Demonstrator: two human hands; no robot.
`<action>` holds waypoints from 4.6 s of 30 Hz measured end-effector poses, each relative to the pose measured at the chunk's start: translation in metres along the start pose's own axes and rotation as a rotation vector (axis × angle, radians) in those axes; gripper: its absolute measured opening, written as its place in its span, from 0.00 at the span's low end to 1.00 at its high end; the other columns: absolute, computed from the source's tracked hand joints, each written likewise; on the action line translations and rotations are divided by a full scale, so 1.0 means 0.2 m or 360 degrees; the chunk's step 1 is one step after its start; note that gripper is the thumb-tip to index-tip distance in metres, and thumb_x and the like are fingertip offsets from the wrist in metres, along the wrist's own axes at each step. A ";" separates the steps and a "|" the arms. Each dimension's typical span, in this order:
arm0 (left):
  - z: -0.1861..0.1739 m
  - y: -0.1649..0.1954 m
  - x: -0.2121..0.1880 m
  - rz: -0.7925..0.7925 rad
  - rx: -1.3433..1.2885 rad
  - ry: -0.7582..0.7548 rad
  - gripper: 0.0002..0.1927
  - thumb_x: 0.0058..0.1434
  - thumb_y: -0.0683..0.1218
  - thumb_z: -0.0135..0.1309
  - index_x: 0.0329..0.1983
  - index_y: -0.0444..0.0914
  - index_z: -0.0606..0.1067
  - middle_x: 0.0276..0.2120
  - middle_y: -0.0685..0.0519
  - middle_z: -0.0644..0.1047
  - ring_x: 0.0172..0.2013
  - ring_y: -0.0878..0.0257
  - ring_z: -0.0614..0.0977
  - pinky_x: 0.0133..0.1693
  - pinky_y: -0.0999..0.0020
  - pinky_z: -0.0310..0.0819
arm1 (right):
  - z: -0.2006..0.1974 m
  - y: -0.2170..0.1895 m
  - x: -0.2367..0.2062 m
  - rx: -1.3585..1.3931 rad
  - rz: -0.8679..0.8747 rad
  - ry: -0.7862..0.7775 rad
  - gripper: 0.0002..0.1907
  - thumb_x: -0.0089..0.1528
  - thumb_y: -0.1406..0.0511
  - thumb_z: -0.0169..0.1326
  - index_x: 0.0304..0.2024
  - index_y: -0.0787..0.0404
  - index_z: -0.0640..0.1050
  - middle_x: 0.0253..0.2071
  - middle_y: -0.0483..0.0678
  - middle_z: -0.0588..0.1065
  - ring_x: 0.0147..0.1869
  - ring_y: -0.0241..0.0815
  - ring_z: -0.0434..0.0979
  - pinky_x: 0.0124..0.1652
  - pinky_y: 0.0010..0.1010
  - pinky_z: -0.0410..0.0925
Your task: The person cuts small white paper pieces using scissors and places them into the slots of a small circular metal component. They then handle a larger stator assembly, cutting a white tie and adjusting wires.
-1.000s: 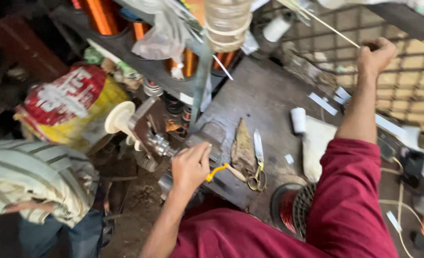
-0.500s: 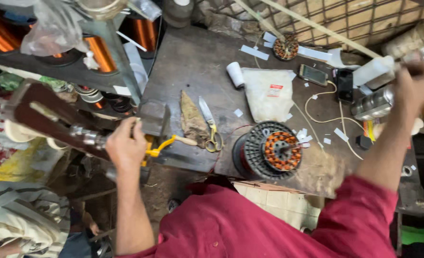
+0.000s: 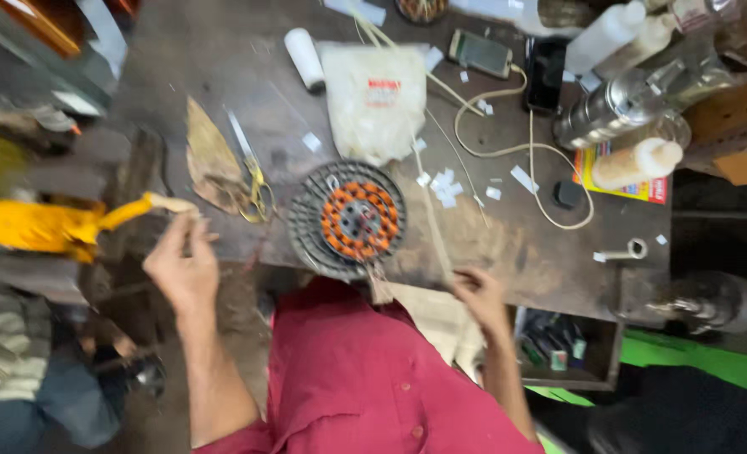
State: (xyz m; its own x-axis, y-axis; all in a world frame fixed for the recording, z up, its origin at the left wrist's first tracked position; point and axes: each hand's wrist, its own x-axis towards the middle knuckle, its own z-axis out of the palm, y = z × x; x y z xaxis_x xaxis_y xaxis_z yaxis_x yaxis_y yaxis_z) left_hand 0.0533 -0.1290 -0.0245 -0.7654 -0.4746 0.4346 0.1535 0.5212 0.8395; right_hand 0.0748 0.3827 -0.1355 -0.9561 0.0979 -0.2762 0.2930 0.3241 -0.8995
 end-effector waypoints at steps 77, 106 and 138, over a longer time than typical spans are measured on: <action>0.53 0.07 -1.53 -0.1865 -0.0968 -0.1105 0.13 0.67 0.49 0.55 0.49 0.37 0.76 0.42 0.46 0.82 0.33 0.57 0.86 0.35 0.63 0.85 | 0.04 -0.01 -0.02 -0.0907 -0.0165 -0.1819 0.23 0.59 0.51 0.63 0.26 0.64 0.77 0.15 0.42 0.67 0.17 0.31 0.67 0.19 0.30 0.61; 0.33 0.07 -1.56 -0.1756 -0.1188 -0.1098 0.21 0.61 0.44 0.62 0.53 0.26 0.77 0.36 0.43 0.83 0.33 0.58 0.87 0.38 0.64 0.86 | 0.12 -0.08 -0.01 -0.0590 -0.0017 -0.2378 0.29 0.57 0.41 0.60 0.26 0.60 0.73 0.19 0.36 0.62 0.22 0.27 0.62 0.19 0.24 0.58; 0.83 0.03 -1.52 -0.1909 -0.1229 -0.0942 0.10 0.66 0.42 0.56 0.48 0.33 0.76 0.39 0.44 0.83 0.32 0.59 0.85 0.35 0.64 0.84 | -0.29 -0.10 0.04 -0.0686 0.0002 -0.1745 0.28 0.57 0.45 0.63 0.22 0.60 0.72 0.16 0.39 0.65 0.17 0.32 0.67 0.17 0.30 0.62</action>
State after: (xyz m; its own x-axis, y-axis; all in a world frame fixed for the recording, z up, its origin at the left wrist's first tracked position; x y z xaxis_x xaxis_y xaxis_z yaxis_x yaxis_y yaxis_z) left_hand 0.1843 0.1361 -0.2056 -0.7727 0.1046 -0.6261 -0.5799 -0.5175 0.6292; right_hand 0.0613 0.4312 -0.0998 -0.3815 -0.6949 -0.6095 0.0682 0.6364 -0.7683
